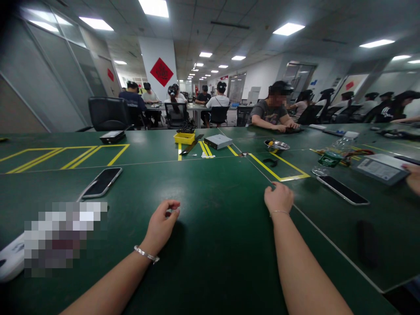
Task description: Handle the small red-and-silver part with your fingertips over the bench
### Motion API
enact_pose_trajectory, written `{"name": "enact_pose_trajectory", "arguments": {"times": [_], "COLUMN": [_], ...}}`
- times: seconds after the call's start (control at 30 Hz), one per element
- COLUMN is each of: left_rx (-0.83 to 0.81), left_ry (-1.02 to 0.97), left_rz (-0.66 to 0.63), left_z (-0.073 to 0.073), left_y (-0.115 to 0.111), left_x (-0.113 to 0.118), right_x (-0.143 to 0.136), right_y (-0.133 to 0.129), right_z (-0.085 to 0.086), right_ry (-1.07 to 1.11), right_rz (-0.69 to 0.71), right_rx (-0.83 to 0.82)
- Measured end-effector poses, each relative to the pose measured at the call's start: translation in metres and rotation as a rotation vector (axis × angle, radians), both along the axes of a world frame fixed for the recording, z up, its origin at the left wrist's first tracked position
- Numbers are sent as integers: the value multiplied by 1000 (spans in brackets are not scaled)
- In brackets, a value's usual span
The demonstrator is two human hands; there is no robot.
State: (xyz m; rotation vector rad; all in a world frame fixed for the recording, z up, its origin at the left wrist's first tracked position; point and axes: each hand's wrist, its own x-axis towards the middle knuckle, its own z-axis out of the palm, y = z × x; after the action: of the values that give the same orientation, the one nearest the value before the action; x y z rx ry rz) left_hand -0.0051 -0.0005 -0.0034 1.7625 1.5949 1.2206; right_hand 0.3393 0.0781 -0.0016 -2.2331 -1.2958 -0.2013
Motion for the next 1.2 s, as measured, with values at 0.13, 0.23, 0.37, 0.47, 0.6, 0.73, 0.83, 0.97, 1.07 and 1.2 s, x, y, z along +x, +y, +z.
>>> {"name": "enact_pose_trajectory", "arguments": {"times": [0.13,0.23,0.37,0.47,0.6,0.73,0.83,0.97,1.07,1.2], "left_rx": [-69,-100,-99,-100,-121,-95,-98,-96,-90,-67], "left_ry": [-69,-91,15,110,149,164,179,192,211,227], "left_rz": [-68,-107,-143,-181,-196,-191,-196,-213,-227,-258], "left_z": [-4,-9,-12,-10,-7,-5,-4,-4,-5,-6], "left_y": [1,3,4,2,-1,-2,-2,-2,-2,-1], "left_x": [1,1,2,2,1,1,2,1,0,0], "right_x": [-77,-138,-184,-175,-107,-21,17,29,28,28], "right_y": [-5,-23,-45,-40,-16,-1,0,1,3,2], "right_z": [11,6,-5,0,14,10,0,-8,-10,-10], "right_ry": [18,146,218,163,-81,-257,-233,-209,-177,-149], "right_rz": [539,981,1256,1316,907,344,166,166,165,159], "right_rx": [33,-36,-190,-206,-32,-105,-236,-358,-395,-374]}}
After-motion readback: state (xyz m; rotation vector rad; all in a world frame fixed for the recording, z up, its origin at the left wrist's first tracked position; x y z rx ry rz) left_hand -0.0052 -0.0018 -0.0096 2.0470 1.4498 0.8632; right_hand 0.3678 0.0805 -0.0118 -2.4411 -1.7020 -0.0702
